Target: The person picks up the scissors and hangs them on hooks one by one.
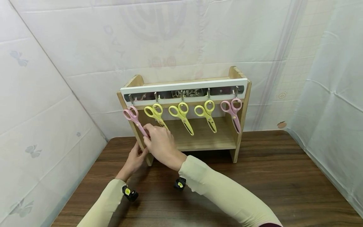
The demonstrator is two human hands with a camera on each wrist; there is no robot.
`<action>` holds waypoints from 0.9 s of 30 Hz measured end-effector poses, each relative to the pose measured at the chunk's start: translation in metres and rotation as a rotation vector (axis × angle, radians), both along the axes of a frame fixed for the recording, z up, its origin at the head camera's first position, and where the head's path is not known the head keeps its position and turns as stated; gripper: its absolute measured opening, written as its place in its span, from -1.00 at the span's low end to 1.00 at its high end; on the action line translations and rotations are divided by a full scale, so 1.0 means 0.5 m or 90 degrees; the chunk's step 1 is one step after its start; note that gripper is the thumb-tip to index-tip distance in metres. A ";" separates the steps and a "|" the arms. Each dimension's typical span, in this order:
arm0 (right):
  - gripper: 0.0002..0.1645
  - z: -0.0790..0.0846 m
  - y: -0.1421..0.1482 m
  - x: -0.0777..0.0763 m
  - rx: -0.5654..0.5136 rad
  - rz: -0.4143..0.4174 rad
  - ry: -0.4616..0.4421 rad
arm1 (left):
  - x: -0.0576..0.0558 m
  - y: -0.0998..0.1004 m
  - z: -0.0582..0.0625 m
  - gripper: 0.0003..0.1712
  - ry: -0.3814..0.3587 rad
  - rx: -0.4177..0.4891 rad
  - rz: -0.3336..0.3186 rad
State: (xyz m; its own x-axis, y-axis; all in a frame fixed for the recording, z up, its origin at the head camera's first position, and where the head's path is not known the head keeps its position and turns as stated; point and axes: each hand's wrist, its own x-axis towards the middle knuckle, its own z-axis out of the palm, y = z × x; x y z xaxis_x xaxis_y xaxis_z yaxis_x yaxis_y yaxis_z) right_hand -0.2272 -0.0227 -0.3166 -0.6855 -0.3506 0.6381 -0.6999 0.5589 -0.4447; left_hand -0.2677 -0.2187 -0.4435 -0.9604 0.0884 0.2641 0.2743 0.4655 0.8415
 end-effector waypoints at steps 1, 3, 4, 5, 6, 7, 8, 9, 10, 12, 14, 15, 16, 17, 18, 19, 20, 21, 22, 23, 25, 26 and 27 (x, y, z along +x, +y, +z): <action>-0.80 -0.001 -0.001 0.000 0.000 -0.002 0.002 | 0.001 0.000 0.001 -0.31 -0.001 0.000 0.000; -0.80 -0.002 -0.002 -0.001 0.000 -0.006 0.006 | 0.002 0.001 0.001 -0.31 -0.001 0.001 0.000; -0.79 -0.002 -0.003 -0.002 -0.001 -0.008 0.008 | 0.002 0.001 0.001 -0.31 -0.001 0.001 0.000; -0.79 -0.003 -0.003 -0.002 -0.001 -0.008 0.010 | 0.002 0.000 0.001 -0.31 -0.001 0.001 0.000; -0.78 -0.003 -0.003 -0.003 -0.001 -0.011 0.011 | 0.001 0.000 0.000 -0.31 0.000 0.002 0.000; -0.78 -0.004 -0.004 -0.004 -0.002 -0.012 0.011 | 0.001 0.000 0.000 -0.30 0.000 0.002 0.000; -0.77 -0.004 -0.004 -0.004 -0.002 -0.014 0.013 | 0.001 0.000 0.000 -0.30 0.000 0.002 0.000; -0.77 -0.004 -0.004 -0.005 -0.003 -0.013 0.012 | 0.001 0.000 0.000 -0.30 0.000 0.002 0.001; -0.77 -0.004 -0.004 -0.005 -0.003 -0.013 0.011 | 0.000 0.000 0.000 -0.30 0.000 0.001 0.001; -0.77 -0.004 -0.004 -0.006 -0.002 -0.013 0.008 | 0.000 0.000 0.000 -0.30 0.001 0.000 0.002; -0.77 -0.002 -0.005 -0.006 -0.001 -0.012 0.007 | 0.001 0.000 0.001 -0.31 0.001 -0.001 0.002; -0.76 -0.002 -0.005 -0.006 0.000 -0.010 0.005 | 0.001 0.000 0.001 -0.31 0.000 -0.001 0.001; -0.76 -0.001 -0.005 -0.006 0.001 -0.010 0.005 | 0.001 0.000 0.001 -0.31 0.000 -0.001 0.001; -0.76 -0.001 -0.006 -0.006 0.003 -0.010 0.006 | 0.001 0.000 0.001 -0.30 0.000 -0.001 0.000; -0.76 -0.001 -0.007 -0.007 0.005 -0.010 0.007 | 0.001 0.000 0.001 -0.30 0.000 -0.001 0.000; -0.75 0.000 -0.007 -0.008 0.006 -0.010 0.009 | 0.001 -0.001 0.001 -0.29 0.000 -0.001 -0.001; -0.75 0.000 -0.008 -0.008 0.008 -0.010 0.010 | 0.001 0.000 0.001 -0.29 -0.001 -0.001 -0.002; -0.75 0.000 -0.008 -0.009 0.010 -0.011 0.012 | 0.001 0.000 0.001 -0.29 -0.002 0.000 -0.003; -0.75 0.000 -0.009 -0.010 0.011 -0.012 0.016 | 0.001 0.000 0.001 -0.29 -0.003 0.001 -0.004; -0.75 -0.001 -0.009 -0.011 0.013 -0.014 0.019 | 0.001 0.000 0.001 -0.29 -0.003 0.002 -0.004; -0.74 -0.001 -0.010 -0.012 0.016 -0.018 0.021 | 0.002 0.000 0.002 -0.29 -0.005 0.002 -0.005; -0.74 -0.001 -0.010 -0.012 0.017 -0.019 0.022 | 0.002 0.000 0.002 -0.30 -0.007 0.003 -0.005; -0.74 -0.002 -0.011 -0.013 0.018 -0.020 0.021 | 0.002 0.000 0.002 -0.29 -0.007 0.003 -0.006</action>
State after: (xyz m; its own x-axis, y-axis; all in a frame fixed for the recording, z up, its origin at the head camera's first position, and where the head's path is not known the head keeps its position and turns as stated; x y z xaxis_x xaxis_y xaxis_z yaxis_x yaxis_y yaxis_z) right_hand -0.2335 -0.0280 -0.3174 -0.6752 -0.3478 0.6506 -0.6960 0.5926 -0.4055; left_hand -0.2667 -0.2187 -0.4424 -0.9624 0.0956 0.2543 0.2693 0.4584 0.8470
